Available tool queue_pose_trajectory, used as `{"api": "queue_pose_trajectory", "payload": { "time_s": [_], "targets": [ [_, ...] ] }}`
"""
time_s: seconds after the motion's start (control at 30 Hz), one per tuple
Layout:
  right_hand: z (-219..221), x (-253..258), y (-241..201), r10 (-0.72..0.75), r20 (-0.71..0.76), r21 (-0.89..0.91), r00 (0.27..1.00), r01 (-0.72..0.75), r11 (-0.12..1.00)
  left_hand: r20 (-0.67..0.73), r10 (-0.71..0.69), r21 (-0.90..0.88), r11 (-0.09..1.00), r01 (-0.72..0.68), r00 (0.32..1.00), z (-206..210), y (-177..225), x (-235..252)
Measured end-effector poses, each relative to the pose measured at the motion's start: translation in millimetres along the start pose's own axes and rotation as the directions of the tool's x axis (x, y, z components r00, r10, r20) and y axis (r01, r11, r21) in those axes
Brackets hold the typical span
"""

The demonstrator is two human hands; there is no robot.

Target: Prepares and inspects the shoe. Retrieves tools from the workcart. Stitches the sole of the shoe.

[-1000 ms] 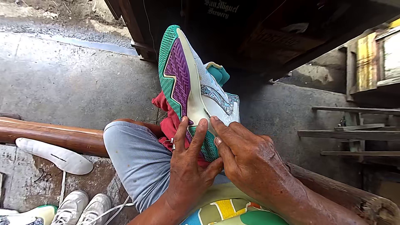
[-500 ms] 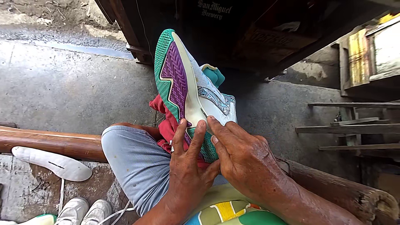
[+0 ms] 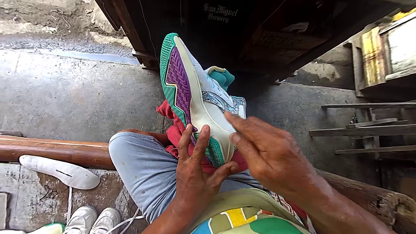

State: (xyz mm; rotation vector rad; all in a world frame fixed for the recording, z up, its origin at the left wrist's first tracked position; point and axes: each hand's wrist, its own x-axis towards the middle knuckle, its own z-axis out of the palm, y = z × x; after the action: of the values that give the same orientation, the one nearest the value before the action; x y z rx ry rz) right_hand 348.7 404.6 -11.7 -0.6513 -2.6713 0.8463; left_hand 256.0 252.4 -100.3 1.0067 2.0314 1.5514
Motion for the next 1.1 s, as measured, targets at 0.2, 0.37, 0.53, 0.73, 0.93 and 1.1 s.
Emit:
{"api": "queue_pose_trajectory", "payload": {
  "time_s": [0.2, 0.37, 0.53, 0.73, 0.93, 1.1],
  "targets": [
    [-18, -18, 24, 0.006, -0.041, 0.219, 0.999, 0.003, 0.976, -0.006, -0.064, -0.163, 0.985, 0.063, 0.998, -5, -4, -1],
    [-8, -34, 45, 0.055, 0.029, 0.304, 0.998, -0.062, 0.951, 0.002, -0.113, -0.36, 0.927, 0.106, 0.994, -8, -7, -4],
    [1, -47, 53, -0.035, 0.025, 0.396, 0.999, 0.022, 0.918, -0.03, -0.136, -0.484, 0.869, 0.105, 0.99, -3, -1, -3],
    [7, -48, 58, -0.036, 0.008, 0.35, 0.999, 0.031, 0.936, -0.056, -0.148, -0.314, 0.941, 0.124, 0.987, 7, 0, 0],
    [-2, -55, 60, -0.062, 0.046, 0.199, 0.997, 0.052, 0.979, -0.075, -0.14, -0.314, 0.943, 0.11, 0.987, 12, 2, 0],
    [3, -68, 58, -0.078, 0.005, 0.258, 0.997, 0.074, 0.963, -0.071, -0.146, -0.297, 0.947, 0.119, 0.987, 15, 5, 0]
  ]
}}
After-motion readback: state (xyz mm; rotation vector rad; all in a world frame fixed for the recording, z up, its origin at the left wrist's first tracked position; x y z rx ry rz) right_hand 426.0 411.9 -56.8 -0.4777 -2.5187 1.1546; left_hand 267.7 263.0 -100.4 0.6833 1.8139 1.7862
